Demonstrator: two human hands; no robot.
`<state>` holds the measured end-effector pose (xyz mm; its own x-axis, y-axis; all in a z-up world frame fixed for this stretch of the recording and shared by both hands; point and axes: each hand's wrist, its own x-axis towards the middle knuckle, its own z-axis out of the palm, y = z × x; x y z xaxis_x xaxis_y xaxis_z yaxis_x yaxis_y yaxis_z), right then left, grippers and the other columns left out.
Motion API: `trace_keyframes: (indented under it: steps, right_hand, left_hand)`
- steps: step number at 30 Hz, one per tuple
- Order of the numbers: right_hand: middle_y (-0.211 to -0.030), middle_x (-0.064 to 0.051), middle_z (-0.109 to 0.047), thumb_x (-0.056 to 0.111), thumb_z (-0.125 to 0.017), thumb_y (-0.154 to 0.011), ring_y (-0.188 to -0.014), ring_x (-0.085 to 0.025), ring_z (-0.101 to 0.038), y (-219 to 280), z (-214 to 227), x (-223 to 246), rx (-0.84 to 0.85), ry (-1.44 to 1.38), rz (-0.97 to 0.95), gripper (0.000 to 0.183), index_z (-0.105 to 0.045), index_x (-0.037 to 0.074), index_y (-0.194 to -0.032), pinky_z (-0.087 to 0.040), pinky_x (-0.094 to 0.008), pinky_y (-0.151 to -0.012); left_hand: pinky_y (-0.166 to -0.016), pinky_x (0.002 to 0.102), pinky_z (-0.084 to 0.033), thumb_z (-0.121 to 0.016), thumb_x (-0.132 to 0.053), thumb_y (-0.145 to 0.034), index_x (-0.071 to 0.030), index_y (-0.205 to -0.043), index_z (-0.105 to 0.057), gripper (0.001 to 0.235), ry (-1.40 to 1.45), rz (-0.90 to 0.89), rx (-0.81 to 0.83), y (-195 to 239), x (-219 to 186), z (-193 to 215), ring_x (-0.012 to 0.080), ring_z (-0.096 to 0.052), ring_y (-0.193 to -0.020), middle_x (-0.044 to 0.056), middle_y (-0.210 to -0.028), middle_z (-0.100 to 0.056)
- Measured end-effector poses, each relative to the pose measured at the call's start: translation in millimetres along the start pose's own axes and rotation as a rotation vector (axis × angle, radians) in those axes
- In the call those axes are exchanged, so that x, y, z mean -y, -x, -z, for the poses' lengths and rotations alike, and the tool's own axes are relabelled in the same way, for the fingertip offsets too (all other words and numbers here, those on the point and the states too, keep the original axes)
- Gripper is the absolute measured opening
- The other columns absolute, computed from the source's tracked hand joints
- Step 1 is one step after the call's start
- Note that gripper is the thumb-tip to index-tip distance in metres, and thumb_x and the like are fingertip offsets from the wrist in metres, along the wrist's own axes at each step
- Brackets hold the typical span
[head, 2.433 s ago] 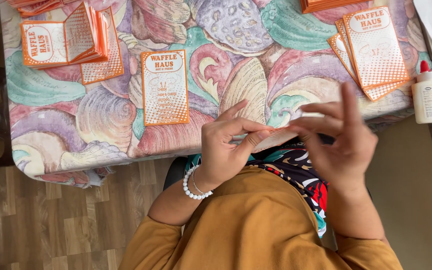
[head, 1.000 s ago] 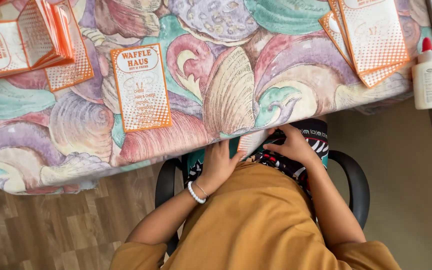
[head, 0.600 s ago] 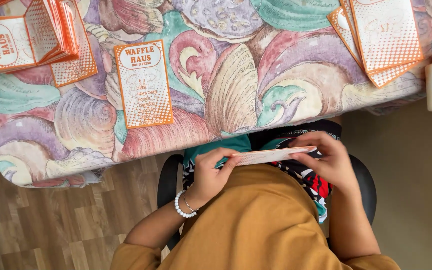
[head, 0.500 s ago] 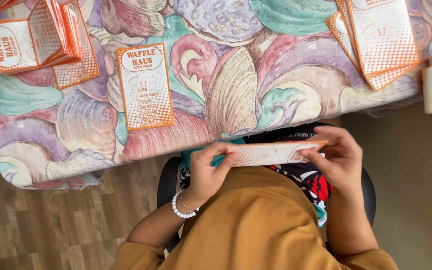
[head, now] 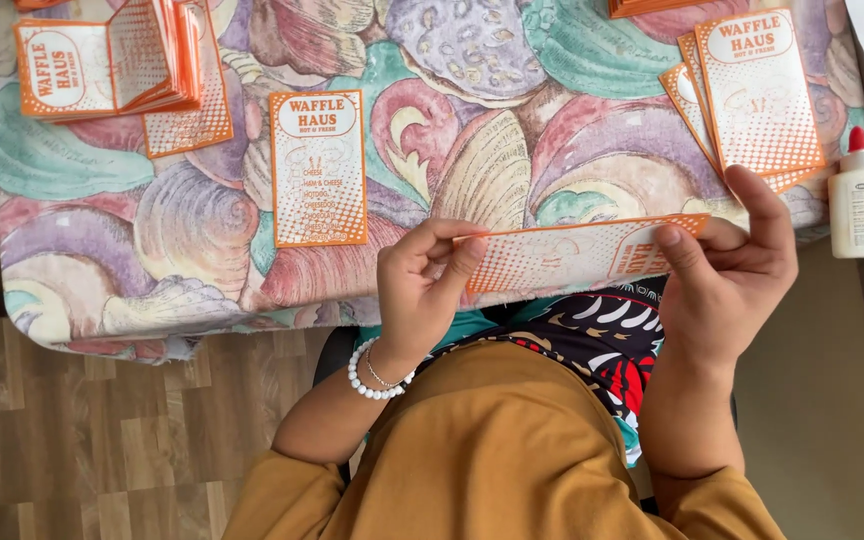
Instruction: Manually applying glue to paper templates and folding them to assemble bags.
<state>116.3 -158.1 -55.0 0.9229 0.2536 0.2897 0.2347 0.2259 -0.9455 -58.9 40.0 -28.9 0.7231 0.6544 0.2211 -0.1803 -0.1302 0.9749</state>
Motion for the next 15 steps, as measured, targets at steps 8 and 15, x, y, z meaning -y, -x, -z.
trace_keyframes:
  steps: [8, 15]
  right_hand:
    - [-0.134, -0.016, -0.068, -0.006, -0.081, -0.093, -0.092, -0.024, -0.072, -17.3, -10.5, 2.3, 0.013, 0.016, 0.091, 0.063, -0.049, -0.002, -0.147, -0.059, -0.028, -0.083]
    - [-0.108, -0.022, -0.071, -0.006, -0.083, -0.093, -0.089, -0.027, -0.072, -24.9, -6.0, -9.5, 0.014, 0.020, 0.078, 0.065, -0.049, -0.002, -0.148, -0.059, -0.030, -0.085]
  left_hand:
    - [-0.046, 0.018, -0.041, -0.066, -0.022, -0.101, -0.004, -0.101, -0.070, 0.019, 0.025, 0.024, -0.019, -13.0, 3.3, -0.8, 0.0067, -0.056, -0.050, 0.000, -0.067, -0.066]
    - [-0.047, 0.018, -0.031, -0.069, -0.026, -0.099, -0.003, -0.094, -0.074, 0.024, -0.044, 0.039, -0.006, -23.6, 13.6, -1.1, 0.0008, -0.045, -0.052, -0.003, -0.060, -0.062]
